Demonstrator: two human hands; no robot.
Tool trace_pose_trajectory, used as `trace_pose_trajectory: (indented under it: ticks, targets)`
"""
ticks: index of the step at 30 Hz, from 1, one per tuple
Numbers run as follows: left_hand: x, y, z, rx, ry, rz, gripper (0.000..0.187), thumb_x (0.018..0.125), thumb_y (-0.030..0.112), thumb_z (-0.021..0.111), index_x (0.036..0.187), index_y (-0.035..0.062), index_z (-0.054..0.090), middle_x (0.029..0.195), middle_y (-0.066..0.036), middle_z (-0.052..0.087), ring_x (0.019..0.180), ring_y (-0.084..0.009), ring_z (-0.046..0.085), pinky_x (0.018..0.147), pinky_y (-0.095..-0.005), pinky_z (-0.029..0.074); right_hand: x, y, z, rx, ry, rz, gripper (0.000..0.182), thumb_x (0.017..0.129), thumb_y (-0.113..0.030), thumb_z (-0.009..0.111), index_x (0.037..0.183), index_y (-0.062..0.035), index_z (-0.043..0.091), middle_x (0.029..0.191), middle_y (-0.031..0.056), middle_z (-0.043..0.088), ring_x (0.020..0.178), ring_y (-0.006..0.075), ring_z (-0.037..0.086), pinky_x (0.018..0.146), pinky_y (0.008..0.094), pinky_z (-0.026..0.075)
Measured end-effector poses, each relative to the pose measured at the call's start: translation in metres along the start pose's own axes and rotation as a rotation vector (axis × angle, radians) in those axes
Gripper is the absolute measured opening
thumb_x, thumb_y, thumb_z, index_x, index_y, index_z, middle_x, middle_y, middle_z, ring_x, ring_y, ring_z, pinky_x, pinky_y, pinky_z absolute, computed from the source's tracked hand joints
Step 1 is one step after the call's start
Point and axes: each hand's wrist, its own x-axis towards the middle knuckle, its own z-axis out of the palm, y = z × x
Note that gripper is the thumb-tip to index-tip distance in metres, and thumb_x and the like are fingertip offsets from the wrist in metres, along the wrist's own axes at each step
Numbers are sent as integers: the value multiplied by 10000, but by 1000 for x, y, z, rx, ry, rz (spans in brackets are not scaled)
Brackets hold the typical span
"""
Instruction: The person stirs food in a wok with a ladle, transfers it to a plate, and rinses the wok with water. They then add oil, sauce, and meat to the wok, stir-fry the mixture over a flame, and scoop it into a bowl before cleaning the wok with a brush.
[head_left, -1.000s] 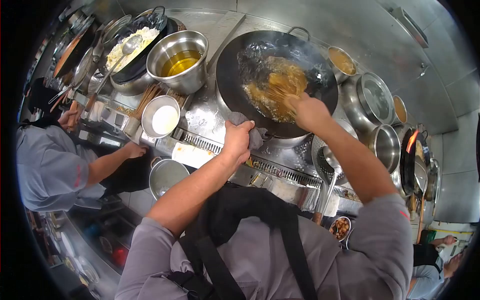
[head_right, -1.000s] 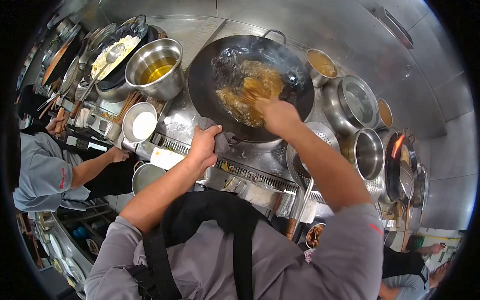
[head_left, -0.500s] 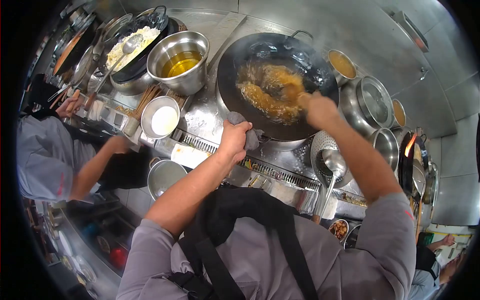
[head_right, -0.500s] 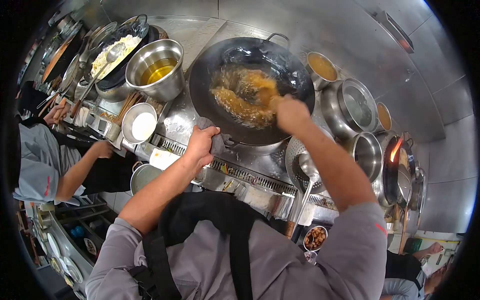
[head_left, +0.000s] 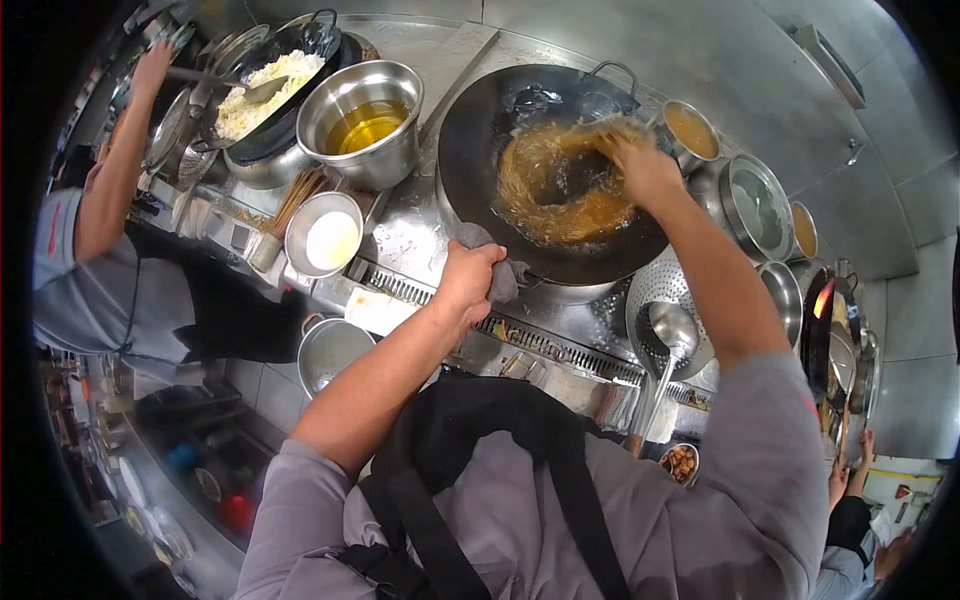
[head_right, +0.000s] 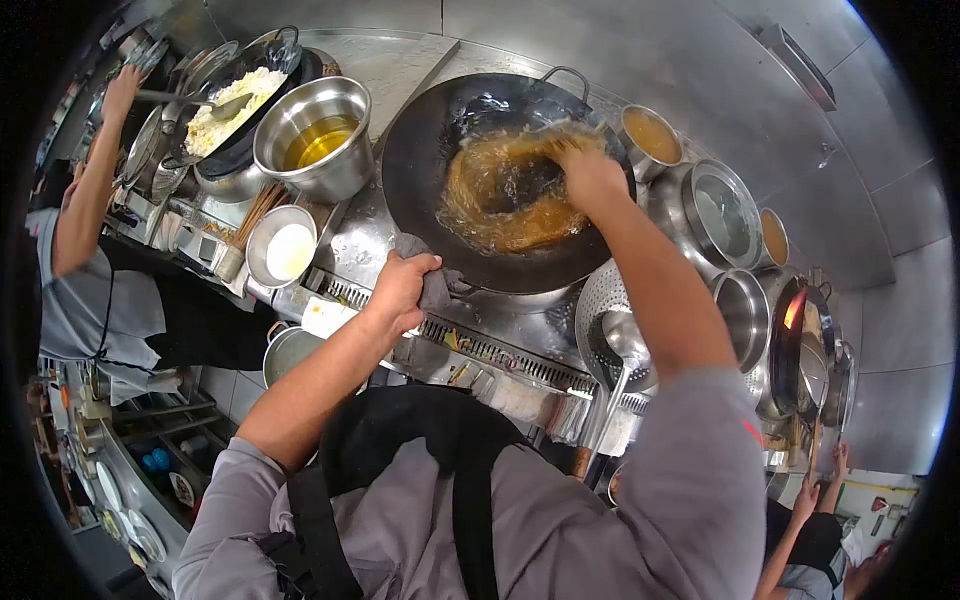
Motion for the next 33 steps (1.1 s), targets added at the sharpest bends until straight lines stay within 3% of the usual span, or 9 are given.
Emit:
trace_pose_trajectory:
  ticks: [6, 10, 12, 15, 19, 21, 23, 29, 33]
  targets:
    - [-14, 6, 5, -13, -39, -1, 410, 889, -55, 566, 1222, -8, 331, 1109, -200, 545, 933, -347, 679, 770, -522, 622, 0, -128, -18, 84, 1, -131, 295, 852, -167, 613, 1131, -96, 679, 1183, 243, 580, 1027, 397, 658, 888, 441, 560]
    - [-11, 3, -1, -41, -81, 30, 381, 891, -42, 584, 1201, -2, 366, 1074, -178, 563, 911, -329, 684, 755, -506, 620, -76, -105, -10, 463, -111, -166, 593, 709, -267, 772, 1261, -122, 613, 1146, 257, 579, 1056, 436, 612, 940, 493, 512]
    - [-17, 9, 4, -37, 4, 19, 331, 895, -26, 591, 1178, 1, 423, 1042, -167, 592, 874, -318, 691, 741, -493, 616, -101, -70, -35, 366, -241, -110, 710, 668, -277, 801, 1318, -126, 558, 1154, 256, 588, 1069, 444, 606, 921, 508, 512]
    - [-6, 7, -3, -135, -114, -39, 283, 895, -26, 580, 1153, -10, 467, 1027, -167, 614, 866, -323, 696, 761, -491, 620, -113, -34, -60, 88, -380, -158, 650, 701, -255, 778, 1300, -112, 568, 1128, 248, 608, 1071, 425, 624, 902, 492, 530]
    - [10, 8, -8, -146, -129, -79, 271, 892, -27, 570, 1149, -24, 483, 1038, -178, 621, 859, -332, 700, 781, -492, 624, -49, -5, -15, -235, -172, -107, 341, 832, -172, 654, 1162, -89, 674, 1029, 229, 691, 969, 383, 696, 825, 471, 571]
    - [15, -1, -12, -137, -139, -77, 275, 881, -42, 569, 1138, -34, 470, 1025, -177, 610, 858, -340, 702, 790, -499, 627, 14, -14, -14, -132, -109, 27, 273, 853, -139, 622, 1096, -53, 712, 1030, 220, 712, 961, 388, 708, 803, 474, 579]
    - [5, 3, -5, -91, -84, -66, 286, 873, -52, 570, 1136, -36, 458, 1003, -176, 598, 863, -347, 701, 768, -506, 630, 48, -41, -6, -120, -81, -163, 220, 861, -120, 600, 990, -18, 745, 1044, 208, 723, 969, 369, 716, 806, 453, 587]
    - [4, 6, -1, -34, -61, -13, 387, 862, -54, 579, 1191, -35, 377, 1041, -199, 570, 867, -361, 695, 738, -514, 632, -15, -173, -54, -141, -216, -410, 242, 849, -142, 606, 982, -31, 774, 1036, 211, 734, 981, 348, 723, 839, 423, 588]
    - [-2, 10, 2, -40, -57, -18, 354, 862, -58, 571, 1156, -49, 374, 1059, -208, 568, 866, -363, 692, 730, -519, 634, 62, -143, -45, 60, -109, -72, 232, 840, -141, 610, 971, -51, 779, 1013, 185, 745, 972, 304, 730, 848, 402, 584]
